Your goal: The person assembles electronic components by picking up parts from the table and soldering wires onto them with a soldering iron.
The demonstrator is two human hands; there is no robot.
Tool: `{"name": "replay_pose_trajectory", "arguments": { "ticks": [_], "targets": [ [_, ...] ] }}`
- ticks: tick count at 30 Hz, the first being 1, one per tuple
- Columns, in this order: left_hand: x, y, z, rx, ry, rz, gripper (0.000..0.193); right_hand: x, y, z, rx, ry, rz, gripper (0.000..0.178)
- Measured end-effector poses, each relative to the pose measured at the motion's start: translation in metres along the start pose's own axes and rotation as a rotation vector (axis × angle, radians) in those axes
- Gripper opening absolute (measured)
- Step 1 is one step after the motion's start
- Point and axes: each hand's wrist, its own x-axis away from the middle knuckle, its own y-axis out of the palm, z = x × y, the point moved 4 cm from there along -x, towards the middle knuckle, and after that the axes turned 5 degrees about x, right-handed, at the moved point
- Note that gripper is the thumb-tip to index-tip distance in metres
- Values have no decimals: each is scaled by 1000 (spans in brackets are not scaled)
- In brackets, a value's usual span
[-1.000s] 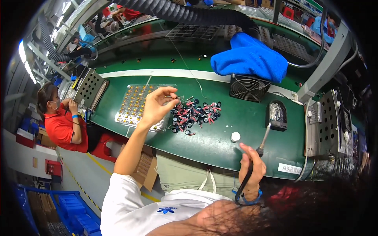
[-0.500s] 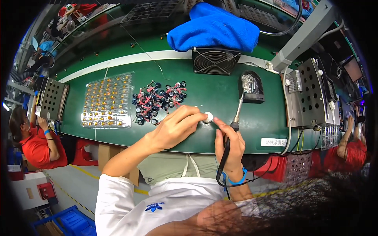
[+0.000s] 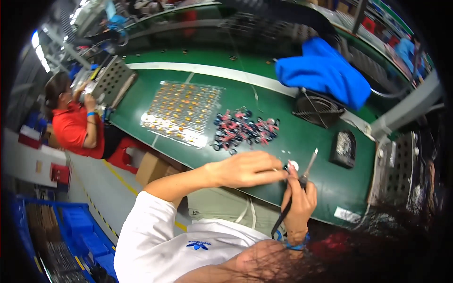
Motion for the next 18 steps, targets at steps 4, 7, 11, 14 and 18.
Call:
{"name": "replay_pose_trajectory", "arguments": {
  "ticks": [4, 7, 11, 14, 18],
  "targets": [
    [54, -76, -54, -112, -568, 174, 24, 2, -2, 0, -153, 116, 0, 39],
    [110, -130, -95, -323, -753, 142, 19, 5, -5, 3, -297, 194, 4, 39],
    [132, -145, -102, -474, -833, 18, 22, 10, -4, 8, -281, 125, 77, 39],
    [134, -137, -106, -550, -856, -22, 23, 11, -4, 7, -264, 105, 64, 42],
    [141, -133, -113, -636, -792, -142, 25, 12, 1, 8, -328, 112, 152, 40]
  ]
}}
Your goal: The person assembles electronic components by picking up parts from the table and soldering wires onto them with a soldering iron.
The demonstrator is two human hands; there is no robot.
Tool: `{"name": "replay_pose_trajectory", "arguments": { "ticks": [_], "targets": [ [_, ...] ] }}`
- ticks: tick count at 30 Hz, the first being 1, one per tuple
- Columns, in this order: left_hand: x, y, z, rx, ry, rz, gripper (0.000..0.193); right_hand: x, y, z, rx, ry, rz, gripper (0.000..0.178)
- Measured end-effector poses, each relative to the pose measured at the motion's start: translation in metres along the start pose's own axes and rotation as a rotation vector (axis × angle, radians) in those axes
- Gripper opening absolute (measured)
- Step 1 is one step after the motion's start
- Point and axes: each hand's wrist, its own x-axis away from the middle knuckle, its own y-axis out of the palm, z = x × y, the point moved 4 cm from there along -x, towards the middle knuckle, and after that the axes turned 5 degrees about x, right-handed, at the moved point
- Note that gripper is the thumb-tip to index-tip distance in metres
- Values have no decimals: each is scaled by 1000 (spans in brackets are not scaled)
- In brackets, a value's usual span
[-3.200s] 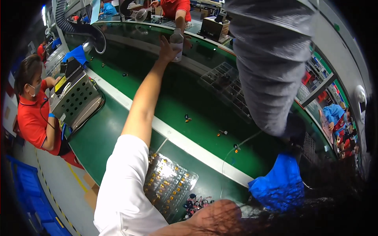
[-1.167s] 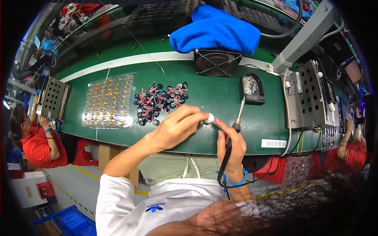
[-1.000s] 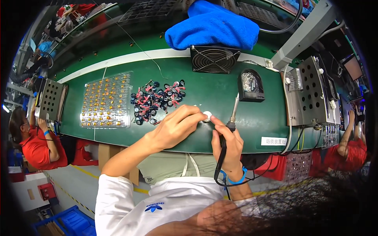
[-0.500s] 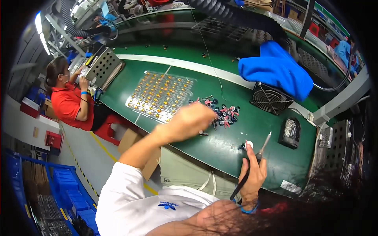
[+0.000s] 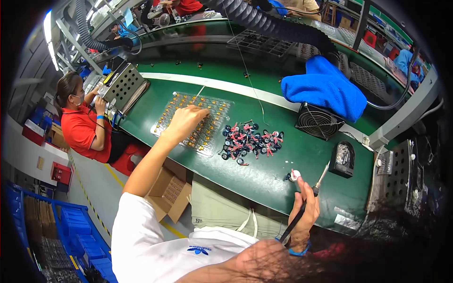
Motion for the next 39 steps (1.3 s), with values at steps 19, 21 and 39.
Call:
{"name": "replay_pose_trajectory", "arguments": {
  "ticks": [19, 21, 39],
  "targets": [
    [-43, 18, 154, 1438, 8, -44, 24, 6, -22, 2, -75, -35, -14, 45],
    [-49, 26, 173, 1509, 6, -88, 23, 14, -27, 6, -90, -6, 6, 51],
    [-39, 65, 238, 1490, -56, -277, 32, 30, -43, 12, -105, 246, 30, 32]
  ]
}}
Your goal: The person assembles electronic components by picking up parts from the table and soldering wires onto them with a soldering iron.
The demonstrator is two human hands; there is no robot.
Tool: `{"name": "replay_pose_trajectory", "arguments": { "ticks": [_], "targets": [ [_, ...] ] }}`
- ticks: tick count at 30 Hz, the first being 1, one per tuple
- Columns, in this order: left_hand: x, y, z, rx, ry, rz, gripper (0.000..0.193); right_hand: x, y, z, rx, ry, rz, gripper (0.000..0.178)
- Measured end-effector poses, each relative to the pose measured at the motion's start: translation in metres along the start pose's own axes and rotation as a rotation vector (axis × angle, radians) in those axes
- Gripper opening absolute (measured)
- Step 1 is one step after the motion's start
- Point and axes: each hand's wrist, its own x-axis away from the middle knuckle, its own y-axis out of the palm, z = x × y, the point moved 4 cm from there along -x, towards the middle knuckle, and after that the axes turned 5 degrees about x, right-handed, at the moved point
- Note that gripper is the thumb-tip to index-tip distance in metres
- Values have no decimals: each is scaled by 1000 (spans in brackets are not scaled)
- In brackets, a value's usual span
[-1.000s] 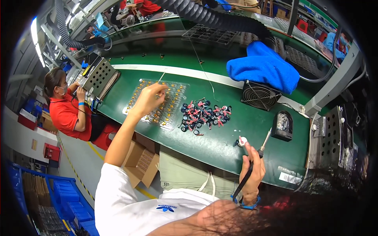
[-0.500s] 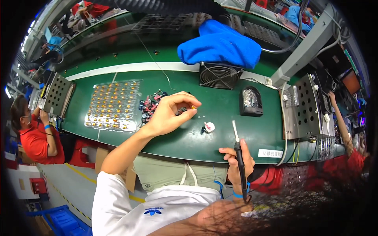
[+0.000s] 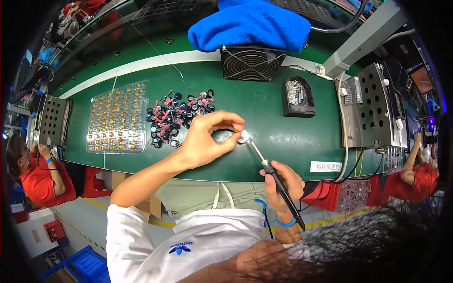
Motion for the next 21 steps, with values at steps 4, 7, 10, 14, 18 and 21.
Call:
{"name": "replay_pose_trajectory", "arguments": {
  "ticks": [4, 7, 10, 14, 18, 21],
  "targets": [
    [0, 0, -4, -38, 64, 17, 33, -7, 2, -4, 52, -76, -60, 31],
    [-1, 0, -2, -81, 92, 8, 34, -11, 3, -7, 71, -101, -81, 30],
    [-1, 1, -1, -110, 106, 15, 34, -12, 2, -8, 83, -115, -89, 29],
    [-2, 2, 0, -112, 116, 7, 34, -12, 3, -7, 103, -120, -106, 29],
    [0, 1, 2, -136, 107, -17, 34, -11, 4, -5, 100, -126, -110, 30],
    [0, 3, 3, -140, 75, -39, 34, -11, 3, -5, 124, -119, -123, 31]
  ]
}}
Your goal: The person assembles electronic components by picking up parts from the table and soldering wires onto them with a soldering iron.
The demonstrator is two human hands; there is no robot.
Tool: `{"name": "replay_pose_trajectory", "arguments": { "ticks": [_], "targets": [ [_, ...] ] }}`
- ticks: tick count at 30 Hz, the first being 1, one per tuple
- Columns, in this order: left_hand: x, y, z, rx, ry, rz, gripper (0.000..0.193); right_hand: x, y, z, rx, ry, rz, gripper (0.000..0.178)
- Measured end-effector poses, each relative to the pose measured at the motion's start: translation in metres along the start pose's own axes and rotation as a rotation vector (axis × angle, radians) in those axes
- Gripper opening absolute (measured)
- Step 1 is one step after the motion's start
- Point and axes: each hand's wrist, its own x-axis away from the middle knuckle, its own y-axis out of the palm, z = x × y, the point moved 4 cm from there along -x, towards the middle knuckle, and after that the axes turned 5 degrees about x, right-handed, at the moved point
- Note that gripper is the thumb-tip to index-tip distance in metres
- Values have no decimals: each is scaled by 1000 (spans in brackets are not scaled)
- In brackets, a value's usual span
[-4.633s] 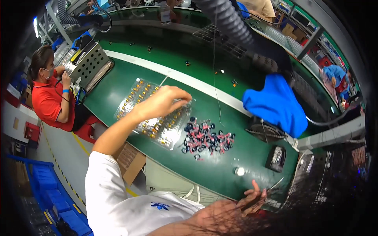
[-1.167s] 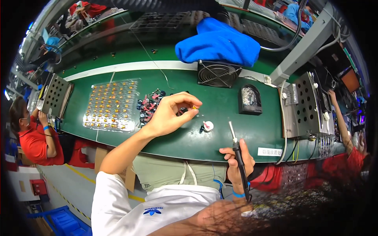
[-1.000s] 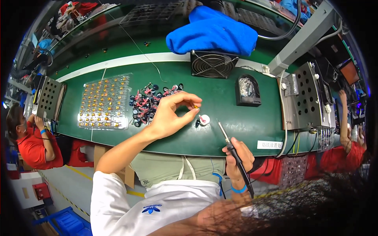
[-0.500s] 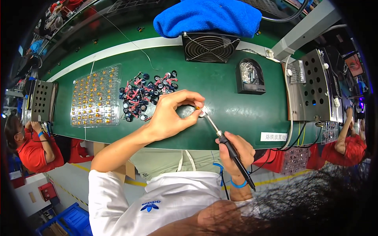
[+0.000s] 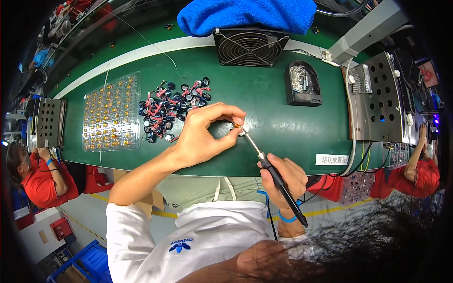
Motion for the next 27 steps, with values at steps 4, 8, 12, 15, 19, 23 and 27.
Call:
{"name": "replay_pose_trajectory", "arguments": {
  "ticks": [4, 8, 12, 15, 19, 23, 27],
  "targets": [
    [0, -1, 0, -6, 16, -5, 35, -1, 1, 0, -5, -12, -5, 31],
    [0, -1, 1, -23, 11, -2, 34, 0, -1, 0, 8, -22, 4, 31],
    [0, -1, 1, -42, 9, -8, 34, 2, -3, 2, -46, -29, 41, 31],
    [0, -1, -1, -17, -9, -7, 34, 1, -3, 2, -61, -30, 38, 32],
    [0, -1, 0, 153, -65, -14, 34, 1, -5, 3, -87, -2, 46, 33],
    [-2, -4, -2, 225, -87, -48, 32, 2, -6, 4, -115, 38, 53, 32],
    [-2, -6, 0, 198, -100, -86, 33, 0, -4, 4, -123, 62, 25, 32]
  ]
}}
